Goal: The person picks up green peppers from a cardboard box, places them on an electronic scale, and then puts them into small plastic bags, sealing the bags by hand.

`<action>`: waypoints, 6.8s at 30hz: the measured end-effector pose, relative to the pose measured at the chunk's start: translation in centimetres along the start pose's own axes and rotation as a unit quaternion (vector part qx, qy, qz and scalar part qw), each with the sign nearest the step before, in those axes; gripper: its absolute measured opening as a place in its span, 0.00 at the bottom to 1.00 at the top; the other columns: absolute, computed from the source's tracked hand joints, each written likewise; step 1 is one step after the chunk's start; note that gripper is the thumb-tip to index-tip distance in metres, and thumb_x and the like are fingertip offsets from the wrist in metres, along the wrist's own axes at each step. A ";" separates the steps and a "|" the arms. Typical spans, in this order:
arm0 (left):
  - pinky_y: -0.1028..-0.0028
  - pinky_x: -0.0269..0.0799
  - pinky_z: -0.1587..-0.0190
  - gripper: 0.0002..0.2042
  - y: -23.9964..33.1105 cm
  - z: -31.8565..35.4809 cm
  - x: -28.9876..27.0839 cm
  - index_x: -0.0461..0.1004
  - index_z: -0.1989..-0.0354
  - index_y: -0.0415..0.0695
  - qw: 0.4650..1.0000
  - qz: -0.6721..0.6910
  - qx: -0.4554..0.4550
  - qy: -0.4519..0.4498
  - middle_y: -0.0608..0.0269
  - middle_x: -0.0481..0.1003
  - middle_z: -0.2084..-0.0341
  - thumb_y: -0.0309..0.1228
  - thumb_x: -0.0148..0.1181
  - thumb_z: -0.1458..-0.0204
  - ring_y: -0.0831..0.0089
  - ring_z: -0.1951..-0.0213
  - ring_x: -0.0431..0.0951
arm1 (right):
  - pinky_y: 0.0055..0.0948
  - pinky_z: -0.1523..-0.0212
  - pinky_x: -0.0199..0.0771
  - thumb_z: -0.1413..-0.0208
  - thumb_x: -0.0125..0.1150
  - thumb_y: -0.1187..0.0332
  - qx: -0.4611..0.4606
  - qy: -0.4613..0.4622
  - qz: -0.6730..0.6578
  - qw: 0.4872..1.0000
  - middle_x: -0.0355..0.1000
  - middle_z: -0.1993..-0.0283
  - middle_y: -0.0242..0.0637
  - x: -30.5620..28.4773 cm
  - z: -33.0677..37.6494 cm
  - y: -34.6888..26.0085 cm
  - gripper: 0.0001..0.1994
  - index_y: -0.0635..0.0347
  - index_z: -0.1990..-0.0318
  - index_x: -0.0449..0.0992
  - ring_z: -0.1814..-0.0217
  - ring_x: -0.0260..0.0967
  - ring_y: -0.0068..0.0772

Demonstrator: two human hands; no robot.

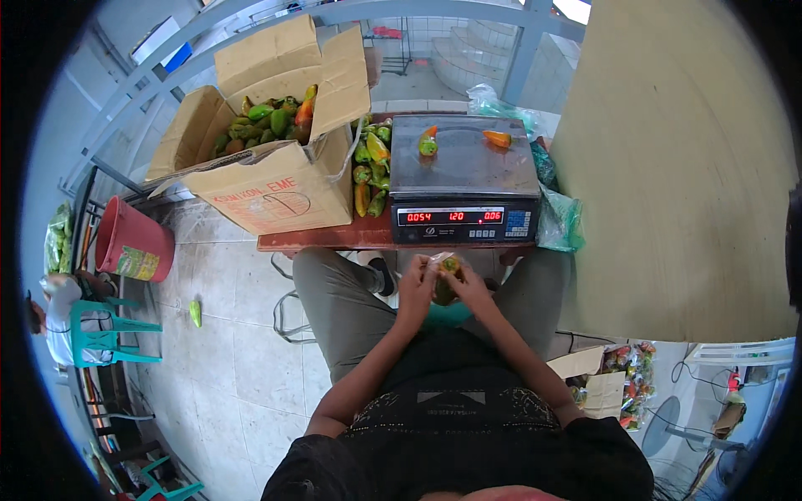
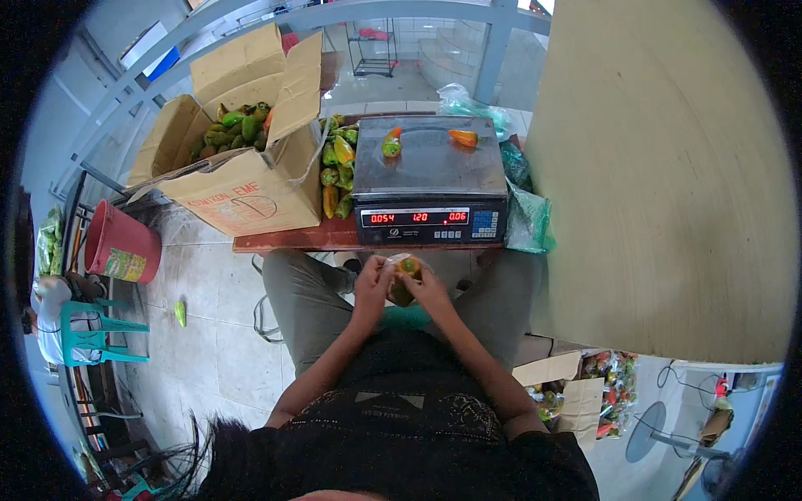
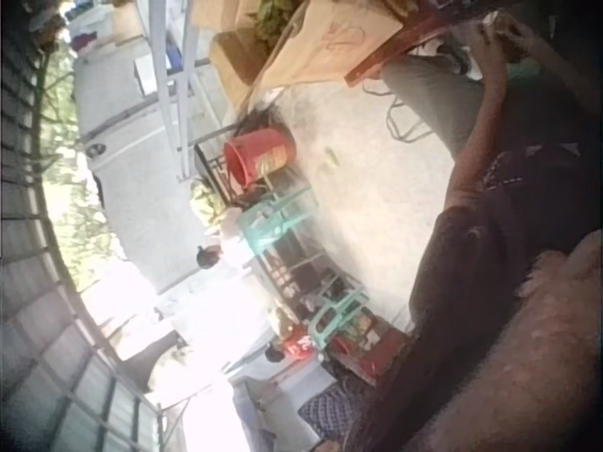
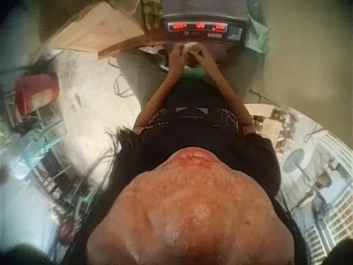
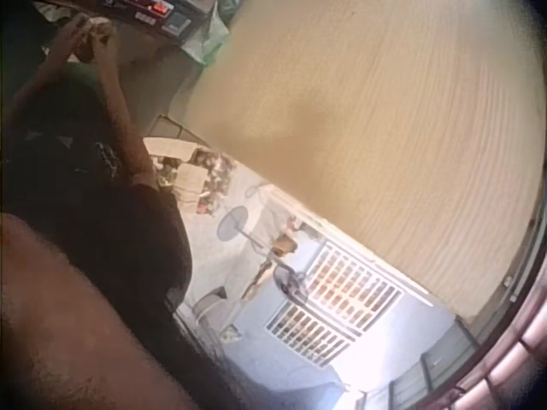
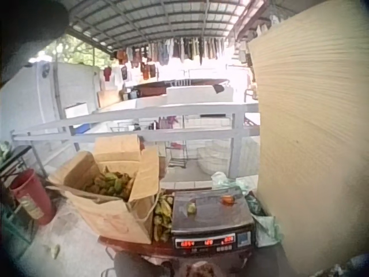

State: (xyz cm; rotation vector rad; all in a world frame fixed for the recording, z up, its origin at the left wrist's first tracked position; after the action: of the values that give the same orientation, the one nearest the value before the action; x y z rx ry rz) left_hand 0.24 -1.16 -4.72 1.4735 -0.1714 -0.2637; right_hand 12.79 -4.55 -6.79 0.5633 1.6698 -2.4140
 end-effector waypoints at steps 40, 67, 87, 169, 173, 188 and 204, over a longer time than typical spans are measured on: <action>0.86 0.48 0.87 0.02 -1.8 -0.7 -3.2 0.63 0.70 0.44 0.963 0.236 -0.121 0.038 0.76 0.58 0.87 0.28 0.47 0.49 0.89 0.88 0.55 | 0.38 0.63 0.64 0.54 0.55 0.67 -0.271 0.276 0.084 0.918 0.67 0.68 0.50 -8.0 -21.4 -12.1 0.13 0.63 0.62 0.70 0.65 0.66 0.49; 0.84 0.55 0.82 0.04 -1.0 0.0 -1.4 0.63 0.70 0.42 0.988 0.141 -0.069 0.008 0.73 0.62 0.84 0.28 0.47 0.48 0.88 0.83 0.60 | 0.25 0.57 0.64 0.57 0.58 0.63 -0.184 -0.147 -0.032 0.971 0.67 0.57 0.39 -2.8 1.7 -5.5 0.19 0.64 0.57 0.68 0.59 0.65 0.28; 0.66 0.64 0.70 0.09 1.0 2.1 0.4 0.65 0.68 0.38 0.968 -0.183 0.086 -0.147 0.52 0.70 0.78 0.31 0.51 0.51 0.60 0.73 0.72 | 0.32 0.59 0.69 0.44 0.42 0.53 0.197 -0.109 -0.483 0.846 0.65 0.57 0.35 1.9 1.1 6.2 0.19 0.58 0.54 0.65 0.57 0.65 0.27; 0.76 0.60 0.55 0.16 8.3 -3.6 1.0 0.70 0.65 0.39 0.905 0.067 0.047 -0.418 0.65 0.70 0.71 0.40 0.43 0.45 0.77 0.64 0.68 | 0.15 0.74 0.57 0.55 0.58 0.73 -0.337 0.087 -0.213 0.913 0.63 0.78 0.25 -12.3 1.0 -16.2 0.04 0.60 0.75 0.68 0.76 0.57 0.15; 0.77 0.61 0.59 0.15 6.6 -3.4 0.3 0.69 0.70 0.40 0.948 0.093 0.036 -0.303 0.66 0.69 0.74 0.39 0.41 0.44 0.78 0.66 0.68 | 0.15 0.73 0.55 0.54 0.55 0.75 -0.336 0.071 -0.358 0.868 0.60 0.79 0.24 -16.9 2.7 -16.9 0.03 0.60 0.72 0.67 0.76 0.55 0.13; 0.79 0.60 0.71 0.11 5.7 -3.8 -0.7 0.67 0.74 0.39 0.974 0.091 0.091 -0.189 0.67 0.66 0.82 0.31 0.40 0.45 0.80 0.76 0.64 | 0.16 0.69 0.60 0.51 0.55 0.71 -0.297 0.094 -0.199 0.929 0.63 0.73 0.27 -11.6 0.9 -15.4 0.06 0.60 0.66 0.69 0.72 0.58 0.16; 0.77 0.61 0.75 0.10 5.2 -3.5 -0.3 0.67 0.70 0.35 0.982 -0.002 0.106 -0.159 0.65 0.64 0.83 0.29 0.43 0.47 0.79 0.79 0.63 | 0.21 0.70 0.62 0.56 0.57 0.74 -0.340 0.139 -0.017 0.930 0.65 0.74 0.34 -9.8 1.4 -15.8 0.06 0.65 0.72 0.68 0.73 0.61 0.22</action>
State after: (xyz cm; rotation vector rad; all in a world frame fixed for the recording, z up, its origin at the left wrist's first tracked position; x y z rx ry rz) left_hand 1.22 2.64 0.15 1.6353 -0.4656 -0.4963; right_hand 16.25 -0.85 11.12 0.7671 2.4635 -1.6334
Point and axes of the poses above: each hand's wrist, its own z-axis away from the middle knuckle, its own x-axis out of the palm, y = z × x, the point moved 1 cm from there along -z, towards the middle knuckle
